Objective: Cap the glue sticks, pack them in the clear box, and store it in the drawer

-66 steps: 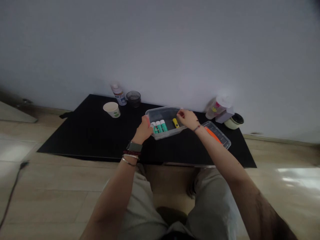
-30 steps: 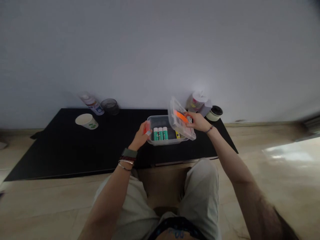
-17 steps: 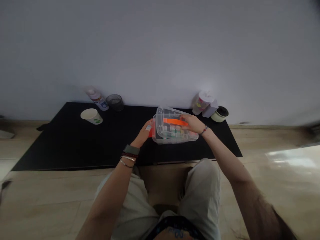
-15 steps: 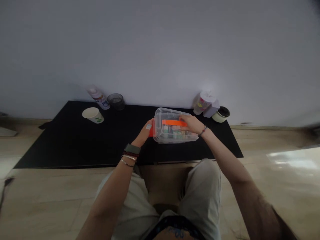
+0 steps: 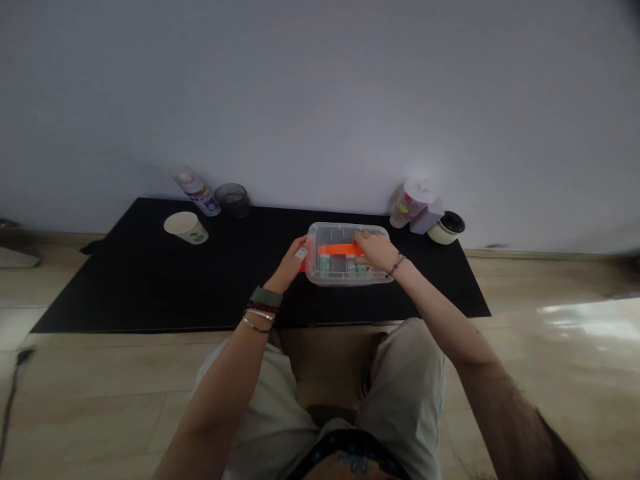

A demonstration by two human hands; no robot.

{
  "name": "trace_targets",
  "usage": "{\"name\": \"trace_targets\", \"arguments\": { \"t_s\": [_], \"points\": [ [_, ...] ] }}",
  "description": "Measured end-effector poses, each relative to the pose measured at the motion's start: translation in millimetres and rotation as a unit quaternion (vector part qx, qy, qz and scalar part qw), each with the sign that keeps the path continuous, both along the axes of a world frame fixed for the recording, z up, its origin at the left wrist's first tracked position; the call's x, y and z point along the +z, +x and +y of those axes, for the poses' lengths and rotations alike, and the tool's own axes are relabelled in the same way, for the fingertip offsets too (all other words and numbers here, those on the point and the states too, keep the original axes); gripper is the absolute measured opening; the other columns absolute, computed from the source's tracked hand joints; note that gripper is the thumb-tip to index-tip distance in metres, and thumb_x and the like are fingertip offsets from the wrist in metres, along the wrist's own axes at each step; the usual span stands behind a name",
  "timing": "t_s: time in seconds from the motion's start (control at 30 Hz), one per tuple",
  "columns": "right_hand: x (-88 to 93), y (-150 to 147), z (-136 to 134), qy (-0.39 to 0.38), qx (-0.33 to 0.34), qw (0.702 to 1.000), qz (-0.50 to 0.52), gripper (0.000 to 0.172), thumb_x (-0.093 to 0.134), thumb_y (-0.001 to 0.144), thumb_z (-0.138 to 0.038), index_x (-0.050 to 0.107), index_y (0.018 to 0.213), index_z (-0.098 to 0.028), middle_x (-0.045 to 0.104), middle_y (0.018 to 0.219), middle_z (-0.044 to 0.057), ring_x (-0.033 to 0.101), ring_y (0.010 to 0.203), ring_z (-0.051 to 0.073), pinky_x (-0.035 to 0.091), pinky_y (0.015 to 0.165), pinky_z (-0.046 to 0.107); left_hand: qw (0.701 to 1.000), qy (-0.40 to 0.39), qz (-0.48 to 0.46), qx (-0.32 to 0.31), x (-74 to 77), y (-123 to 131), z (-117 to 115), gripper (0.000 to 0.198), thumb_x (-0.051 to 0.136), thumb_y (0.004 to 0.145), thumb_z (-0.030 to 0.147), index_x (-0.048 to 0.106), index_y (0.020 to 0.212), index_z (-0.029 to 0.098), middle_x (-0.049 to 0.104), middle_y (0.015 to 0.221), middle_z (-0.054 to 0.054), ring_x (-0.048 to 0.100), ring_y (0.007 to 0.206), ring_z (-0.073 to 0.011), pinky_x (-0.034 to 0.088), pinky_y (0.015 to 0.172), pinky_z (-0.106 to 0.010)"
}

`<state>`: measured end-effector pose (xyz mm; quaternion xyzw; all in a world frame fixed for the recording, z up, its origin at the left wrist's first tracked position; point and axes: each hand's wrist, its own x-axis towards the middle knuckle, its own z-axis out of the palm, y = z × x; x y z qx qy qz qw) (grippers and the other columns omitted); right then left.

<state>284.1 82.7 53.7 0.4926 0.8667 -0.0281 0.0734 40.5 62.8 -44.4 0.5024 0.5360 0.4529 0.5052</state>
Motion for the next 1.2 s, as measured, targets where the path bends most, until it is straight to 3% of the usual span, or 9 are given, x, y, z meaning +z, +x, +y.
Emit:
{"name": "trace_targets", "arguments": {
  "t_s": [0.13,0.23,0.4,0.53,0.7,0.9,1.07,1.2],
  "points": [
    [-0.8,-2,-2,-0.004,-0.001,1.000,0.002,0.035,0.066,0.090,-0.032,0.060,0.118,-0.012,0.068,0.115,0.019,0.067,0.102,0.033,0.051,0.079,0.038,1.000,-0.015,-0.007,-0.013,-1.6,0,1,0.067,0.057,0.088,0.041,0.039,0.148,0.017,0.061,0.135,-0.015,0.054,0.130,-0.0292,0.040,0.112,-0.052],
    [-4.1,-2,-4,-0.007,-0.001,1.000,0.015,0.033,0.066,0.089,-0.029,0.061,0.118,-0.012,0.067,0.119,0.019,0.064,0.111,0.036,0.052,0.083,0.040,0.999,0.007,0.002,-0.041,-1.6,0,0,0.077,0.056,0.089,0.035,0.024,0.156,0.019,0.059,0.138,-0.015,0.049,0.137,-0.0272,0.030,0.118,-0.053],
    [-12.2,7,-7,-0.009,0.007,0.997,0.075,0.032,0.059,0.094,-0.030,0.060,0.122,-0.014,0.063,0.130,0.018,0.055,0.127,0.034,0.049,0.095,0.044,0.994,0.073,0.059,-0.056,-1.9,0,-3,0.065,0.052,0.092,0.039,0.038,0.152,0.020,0.043,0.156,-0.011,0.039,0.145,-0.0267,0.023,0.123,-0.046],
    [-17.1,22,-2,0.023,-0.014,0.987,0.160,0.046,0.049,0.099,-0.042,0.055,0.132,-0.011,0.061,0.134,0.017,0.054,0.130,0.028,0.045,0.105,0.041,0.987,0.069,0.131,-0.054,0.4,0,-6,0.061,0.049,0.095,0.042,0.039,0.152,0.023,0.038,0.160,-0.006,0.030,0.150,-0.0248,0.017,0.126,-0.041],
    [-31.8,25,10,0.079,-0.048,0.985,0.148,0.069,0.046,0.097,-0.059,0.042,0.151,-0.017,0.041,0.156,0.013,0.026,0.150,0.032,0.022,0.121,0.052,0.987,0.051,0.140,-0.066,1.9,-1,-7,0.063,0.046,0.097,0.047,0.034,0.155,0.026,0.035,0.161,-0.005,0.027,0.151,-0.0232,0.017,0.126,-0.040],
    [-49.2,20,12,0.077,-0.059,0.986,0.135,0.071,0.039,0.097,-0.064,0.037,0.155,-0.024,0.035,0.161,0.009,0.025,0.151,0.030,0.019,0.122,0.054,0.981,0.066,0.157,-0.094,-1.6,-7,-2,0.065,0.047,0.096,0.045,0.032,0.156,0.027,0.028,0.164,-0.005,0.021,0.152,-0.0250,0.008,0.126,-0.046],
    [-43.6,24,16,0.037,-0.058,0.988,0.138,0.073,0.040,0.097,-0.064,0.035,0.156,-0.022,0.030,0.162,0.011,0.021,0.152,0.031,0.016,0.122,0.056,0.980,0.076,0.149,-0.109,-0.6,-8,-1,0.066,0.049,0.096,0.043,0.031,0.157,0.023,0.026,0.165,-0.007,0.021,0.152,-0.0266,0.007,0.127,-0.046],
    [-40.0,54,16,0.043,-0.129,0.959,0.247,0.072,0.043,0.097,-0.060,0.039,0.152,-0.014,0.038,0.158,0.016,0.027,0.150,0.030,0.023,0.121,0.053,0.983,0.083,0.135,-0.090,1.6,-4,-4,0.063,0.045,0.098,0.044,0.033,0.156,0.023,0.025,0.165,-0.006,0.020,0.153,-0.0254,0.007,0.127,-0.043]
  ]
}}
